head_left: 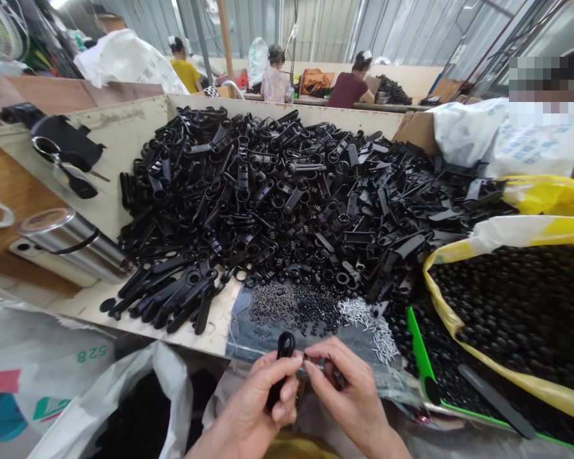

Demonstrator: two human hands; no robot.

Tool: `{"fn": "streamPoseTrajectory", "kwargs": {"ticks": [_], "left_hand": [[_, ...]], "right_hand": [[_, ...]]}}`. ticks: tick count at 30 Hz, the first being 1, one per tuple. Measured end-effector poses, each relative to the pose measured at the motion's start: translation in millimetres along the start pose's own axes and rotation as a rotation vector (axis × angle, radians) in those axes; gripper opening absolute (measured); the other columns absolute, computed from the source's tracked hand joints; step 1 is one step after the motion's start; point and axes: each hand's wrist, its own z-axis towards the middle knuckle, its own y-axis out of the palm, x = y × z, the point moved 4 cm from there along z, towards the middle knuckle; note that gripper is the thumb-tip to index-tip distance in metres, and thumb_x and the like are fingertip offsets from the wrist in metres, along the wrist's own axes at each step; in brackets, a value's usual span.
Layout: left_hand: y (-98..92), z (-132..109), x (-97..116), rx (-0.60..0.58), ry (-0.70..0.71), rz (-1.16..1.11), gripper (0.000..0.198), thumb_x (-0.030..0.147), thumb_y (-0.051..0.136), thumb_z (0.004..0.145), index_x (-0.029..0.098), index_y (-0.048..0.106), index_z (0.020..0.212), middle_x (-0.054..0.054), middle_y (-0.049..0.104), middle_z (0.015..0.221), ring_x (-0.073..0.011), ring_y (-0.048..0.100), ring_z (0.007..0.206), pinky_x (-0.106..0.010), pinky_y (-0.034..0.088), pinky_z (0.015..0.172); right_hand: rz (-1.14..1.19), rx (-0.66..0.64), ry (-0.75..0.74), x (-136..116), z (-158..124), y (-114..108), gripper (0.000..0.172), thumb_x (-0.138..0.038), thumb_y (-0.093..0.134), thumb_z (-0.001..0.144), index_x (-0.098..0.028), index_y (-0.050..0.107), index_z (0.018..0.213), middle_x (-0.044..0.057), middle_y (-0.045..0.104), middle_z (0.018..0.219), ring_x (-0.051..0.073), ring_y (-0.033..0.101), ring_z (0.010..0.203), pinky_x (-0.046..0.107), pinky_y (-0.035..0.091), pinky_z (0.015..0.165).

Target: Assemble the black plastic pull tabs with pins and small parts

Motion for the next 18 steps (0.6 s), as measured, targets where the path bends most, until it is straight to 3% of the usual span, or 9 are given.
{"fn": "streamPoseTrajectory", "kwargs": {"ticks": [6, 13, 18], "left_hand": [[3.4, -8.5, 4.9, -0.122, 0.018, 0.102, 0.025, 0.025, 0.074, 0.072, 0.014, 0.073, 0.095, 0.001, 0.062, 0.059, -0.0077, 0.042, 0.046, -0.025, 0.036, 0.054], [-14.4, -3.6, -2.8, -0.012, 0.158, 0.249, 0.059, 0.036, 0.086, 0.071, 0.018, 0.067, 0.123, 0.002, 0.065, 0.072, -0.0101, 0.052, 0.059, -0.024, 0.04, 0.062], [-20.8, 0.5, -4.7, 0.034, 0.241, 0.351, 0.061, 0.034, 0.081, 0.075, 0.016, 0.064, 0.131, 0.002, 0.065, 0.073, -0.0123, 0.056, 0.062, -0.027, 0.042, 0.064]], "right_hand": [[0.036, 0.103, 0.154, 7.4, 0.6, -4.5, 0.006, -0.022, 0.067, 0.089, -0.02, 0.073, 0.087, -0.002, 0.064, 0.065, 0.011, 0.053, 0.046, 0.02, 0.043, 0.043], [-0.026, -0.065, -0.047, 0.2, 3.8, 5.5, 0.007, -0.017, 0.066, 0.092, -0.02, 0.072, 0.095, 0.001, 0.067, 0.072, 0.014, 0.06, 0.057, 0.024, 0.047, 0.053], [-0.09, -0.092, -0.096, 2.6, 4.5, 10.9, 0.009, -0.016, 0.063, 0.095, -0.02, 0.07, 0.1, 0.001, 0.068, 0.074, 0.013, 0.058, 0.055, 0.024, 0.045, 0.051]]}}
